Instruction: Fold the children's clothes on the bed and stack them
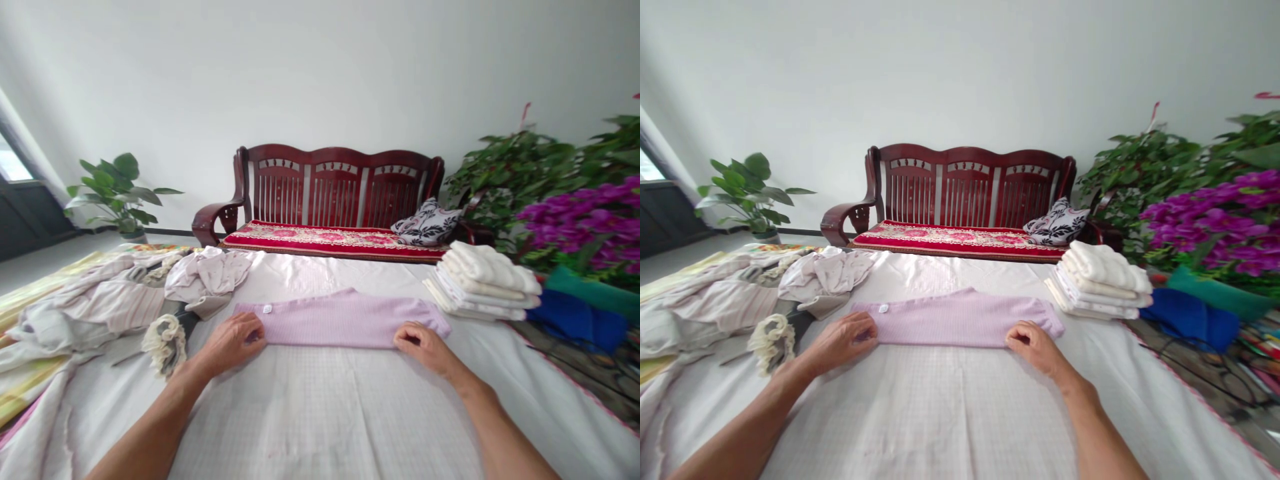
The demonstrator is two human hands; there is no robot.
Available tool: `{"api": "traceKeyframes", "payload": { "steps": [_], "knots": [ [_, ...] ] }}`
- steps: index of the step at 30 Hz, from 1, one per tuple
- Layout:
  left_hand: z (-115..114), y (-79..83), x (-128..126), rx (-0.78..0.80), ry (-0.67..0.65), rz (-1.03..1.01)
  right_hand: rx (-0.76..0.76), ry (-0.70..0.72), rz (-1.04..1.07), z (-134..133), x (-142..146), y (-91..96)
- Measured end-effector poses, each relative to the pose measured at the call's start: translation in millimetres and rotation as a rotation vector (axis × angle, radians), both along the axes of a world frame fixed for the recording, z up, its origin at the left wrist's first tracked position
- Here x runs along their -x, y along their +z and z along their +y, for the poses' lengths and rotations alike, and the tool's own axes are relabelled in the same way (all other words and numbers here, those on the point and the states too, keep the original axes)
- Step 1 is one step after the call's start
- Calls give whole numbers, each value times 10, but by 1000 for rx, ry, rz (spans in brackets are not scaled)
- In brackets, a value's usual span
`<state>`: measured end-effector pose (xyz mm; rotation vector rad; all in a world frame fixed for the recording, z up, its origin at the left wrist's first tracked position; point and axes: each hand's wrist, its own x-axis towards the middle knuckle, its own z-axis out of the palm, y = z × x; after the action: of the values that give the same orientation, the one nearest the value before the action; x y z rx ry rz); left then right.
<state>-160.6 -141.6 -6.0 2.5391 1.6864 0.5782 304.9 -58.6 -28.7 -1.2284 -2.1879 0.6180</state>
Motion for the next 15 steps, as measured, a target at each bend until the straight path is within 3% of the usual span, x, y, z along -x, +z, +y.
{"api": "traceKeyframes", "payload": {
  "steps": [5,9,12,15],
  "knots": [
    [56,-52,-231,-103,11,-23,-260,-269,0,75,-88,-32],
    [173,-171,-403,-112,-27,14,-439,-354,-258,102,-198,-90],
    [254,-290,-418,-66,9,92,-356,-412,-527,87,-255,-168],
    [294,-366,-365,-1,59,133,-237,-455,-659,67,-276,-199]
  ]
}}
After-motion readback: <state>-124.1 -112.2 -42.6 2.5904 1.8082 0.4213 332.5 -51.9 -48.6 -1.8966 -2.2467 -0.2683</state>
